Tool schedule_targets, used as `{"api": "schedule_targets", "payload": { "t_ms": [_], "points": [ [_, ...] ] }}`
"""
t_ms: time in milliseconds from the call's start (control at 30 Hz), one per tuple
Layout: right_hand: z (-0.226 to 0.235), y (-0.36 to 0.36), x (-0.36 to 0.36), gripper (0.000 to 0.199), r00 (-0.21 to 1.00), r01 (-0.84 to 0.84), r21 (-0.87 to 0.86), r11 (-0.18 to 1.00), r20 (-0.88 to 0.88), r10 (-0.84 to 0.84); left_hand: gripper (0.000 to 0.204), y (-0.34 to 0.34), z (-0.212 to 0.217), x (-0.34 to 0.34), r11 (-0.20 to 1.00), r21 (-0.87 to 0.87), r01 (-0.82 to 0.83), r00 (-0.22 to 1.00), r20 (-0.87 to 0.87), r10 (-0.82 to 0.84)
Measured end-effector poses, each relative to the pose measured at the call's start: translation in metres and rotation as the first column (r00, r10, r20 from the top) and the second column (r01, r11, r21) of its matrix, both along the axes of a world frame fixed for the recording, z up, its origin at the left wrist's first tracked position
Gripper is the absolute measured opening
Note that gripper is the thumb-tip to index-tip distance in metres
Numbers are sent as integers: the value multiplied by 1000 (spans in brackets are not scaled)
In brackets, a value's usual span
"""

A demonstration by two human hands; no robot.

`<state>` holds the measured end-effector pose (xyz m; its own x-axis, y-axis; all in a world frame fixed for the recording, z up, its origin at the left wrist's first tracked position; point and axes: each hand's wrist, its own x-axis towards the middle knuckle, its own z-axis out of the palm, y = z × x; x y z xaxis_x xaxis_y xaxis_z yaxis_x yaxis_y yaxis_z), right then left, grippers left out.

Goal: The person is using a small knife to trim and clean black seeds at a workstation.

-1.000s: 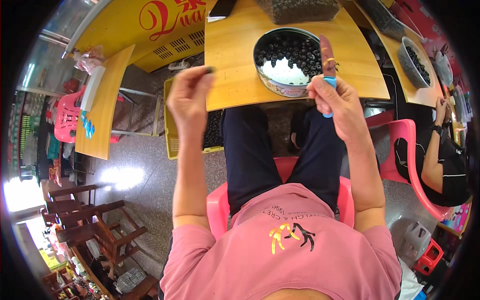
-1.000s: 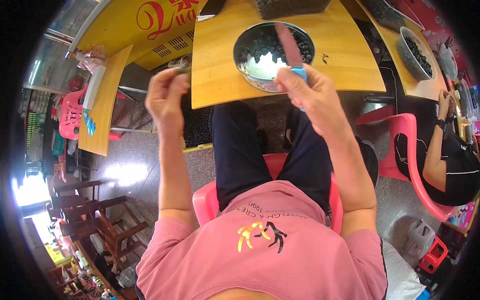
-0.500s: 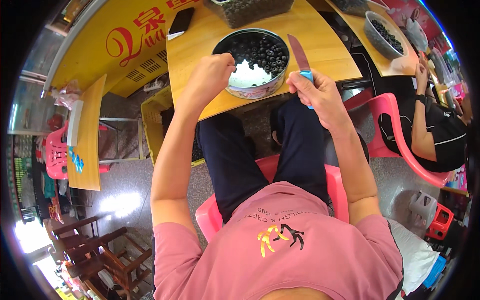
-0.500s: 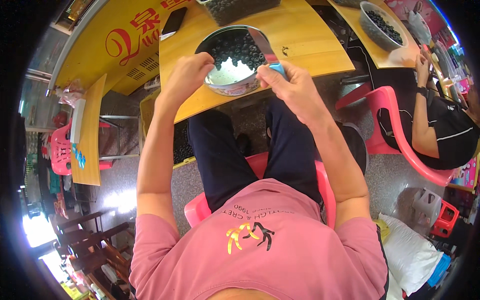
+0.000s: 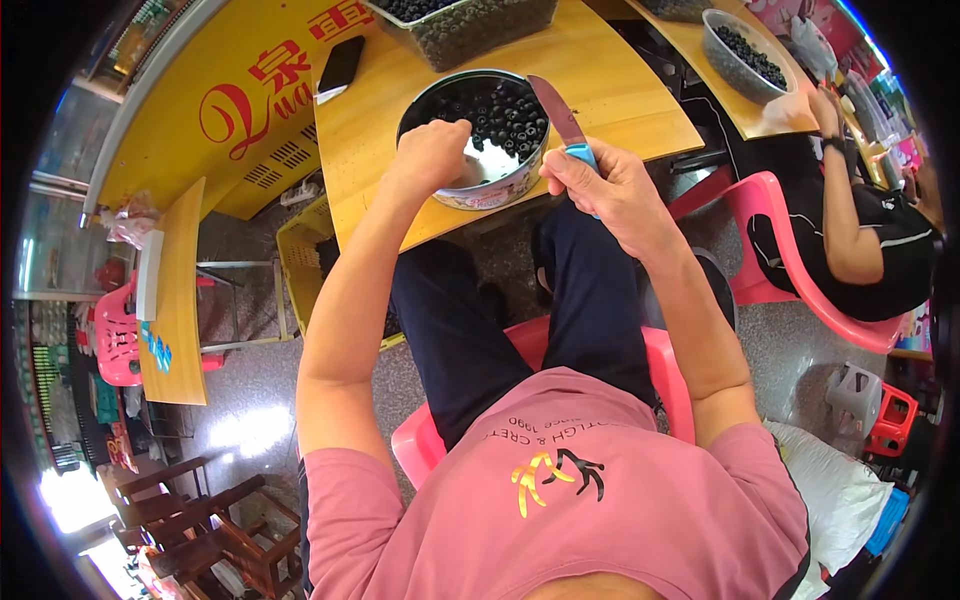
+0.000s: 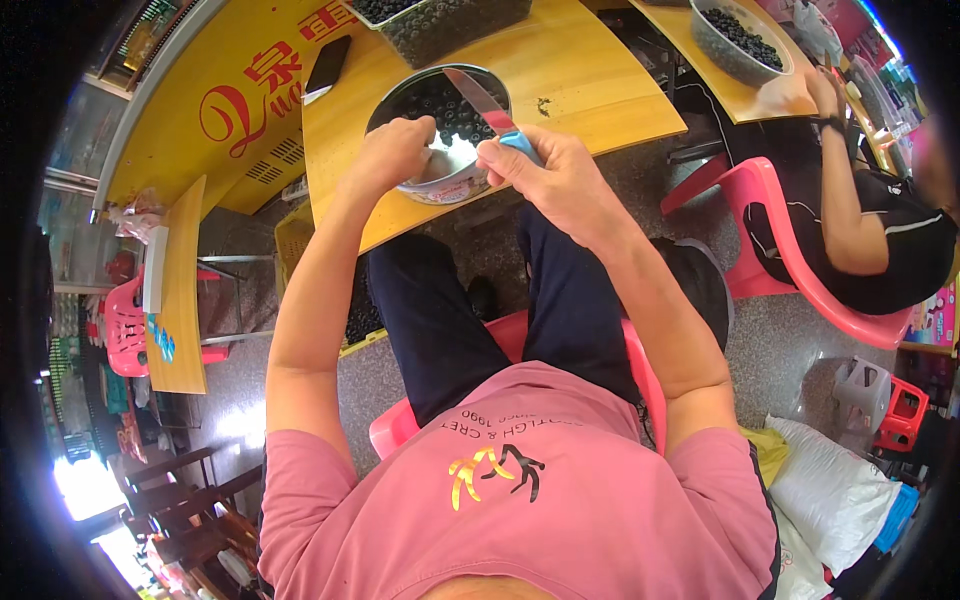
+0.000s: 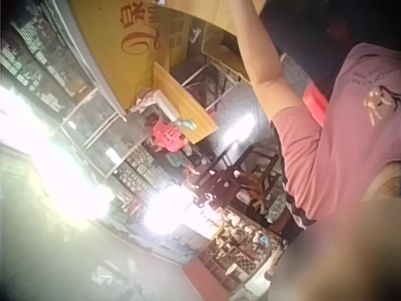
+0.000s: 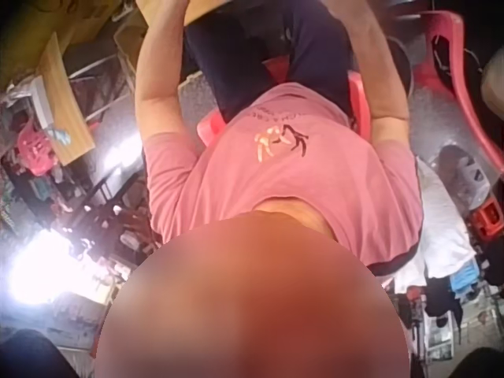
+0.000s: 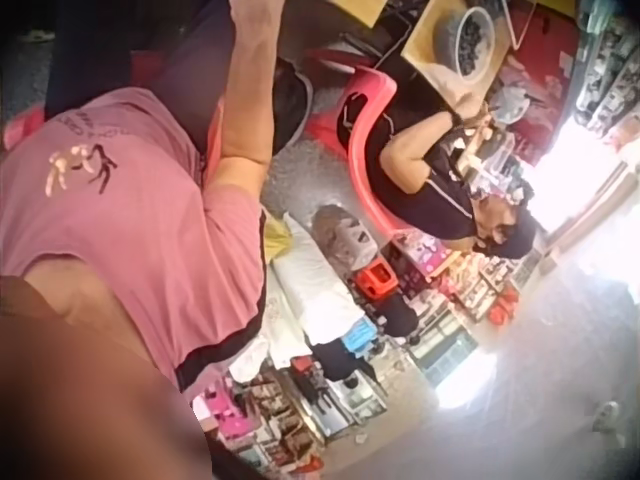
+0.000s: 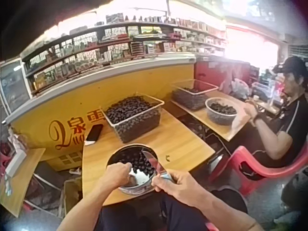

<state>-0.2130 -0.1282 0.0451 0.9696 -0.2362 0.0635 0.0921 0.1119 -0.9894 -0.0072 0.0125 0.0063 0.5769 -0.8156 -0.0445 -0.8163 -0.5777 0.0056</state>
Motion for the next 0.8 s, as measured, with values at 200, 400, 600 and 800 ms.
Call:
{"api": "schedule_targets", "payload": {
  "t_ms": [200,400,600,800],
  "points": [
    [-11,0,18,23,996,84,4,996,-6,-84,19,26,42,-30,831,-500,-245,597,-753,-277],
    [-7,19,30,25,999,-35,187,982,-23,39,21,47,53,-60,651,-634,-418,220,-766,-605],
    [3,25,27,22,993,-100,348,932,-20,114,21,54,52,-78,554,-669,-495,317,-733,-602],
    [6,30,24,21,994,-102,325,940,-12,112,23,50,34,-96,347,-812,-469,502,-568,-652]
  ]
}}
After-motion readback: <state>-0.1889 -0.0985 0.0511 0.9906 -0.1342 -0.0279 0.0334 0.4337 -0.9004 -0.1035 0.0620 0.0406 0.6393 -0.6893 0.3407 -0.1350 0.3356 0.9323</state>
